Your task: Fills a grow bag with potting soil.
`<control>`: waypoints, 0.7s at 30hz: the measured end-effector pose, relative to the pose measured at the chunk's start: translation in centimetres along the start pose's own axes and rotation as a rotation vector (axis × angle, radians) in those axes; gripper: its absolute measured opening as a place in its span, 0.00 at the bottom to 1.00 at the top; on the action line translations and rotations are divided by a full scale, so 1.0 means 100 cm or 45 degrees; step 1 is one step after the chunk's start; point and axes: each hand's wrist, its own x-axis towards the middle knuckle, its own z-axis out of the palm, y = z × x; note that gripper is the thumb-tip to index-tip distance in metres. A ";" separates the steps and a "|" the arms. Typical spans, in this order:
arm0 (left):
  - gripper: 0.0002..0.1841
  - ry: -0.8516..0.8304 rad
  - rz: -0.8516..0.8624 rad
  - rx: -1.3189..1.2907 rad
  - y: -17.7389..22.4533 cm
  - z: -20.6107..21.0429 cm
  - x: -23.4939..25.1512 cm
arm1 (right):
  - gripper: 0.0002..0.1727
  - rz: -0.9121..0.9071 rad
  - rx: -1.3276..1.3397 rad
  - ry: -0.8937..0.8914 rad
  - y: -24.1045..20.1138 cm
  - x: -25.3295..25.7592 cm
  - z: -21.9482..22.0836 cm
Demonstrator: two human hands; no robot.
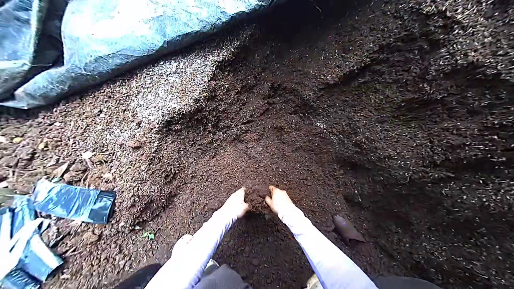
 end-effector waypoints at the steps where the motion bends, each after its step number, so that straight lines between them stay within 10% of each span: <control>1: 0.42 0.008 0.030 -0.004 0.003 -0.002 -0.001 | 0.26 0.002 -0.031 0.017 -0.003 -0.004 -0.005; 11: 0.32 0.187 0.354 -0.088 0.051 -0.034 -0.065 | 0.15 -0.334 0.368 0.584 0.014 -0.078 -0.030; 16: 0.39 0.033 0.106 0.119 -0.006 0.009 -0.006 | 0.24 -0.056 0.188 0.110 0.031 -0.012 0.025; 21: 0.38 0.048 0.219 0.091 0.012 -0.018 -0.021 | 0.21 -0.166 0.166 0.197 0.018 -0.040 0.007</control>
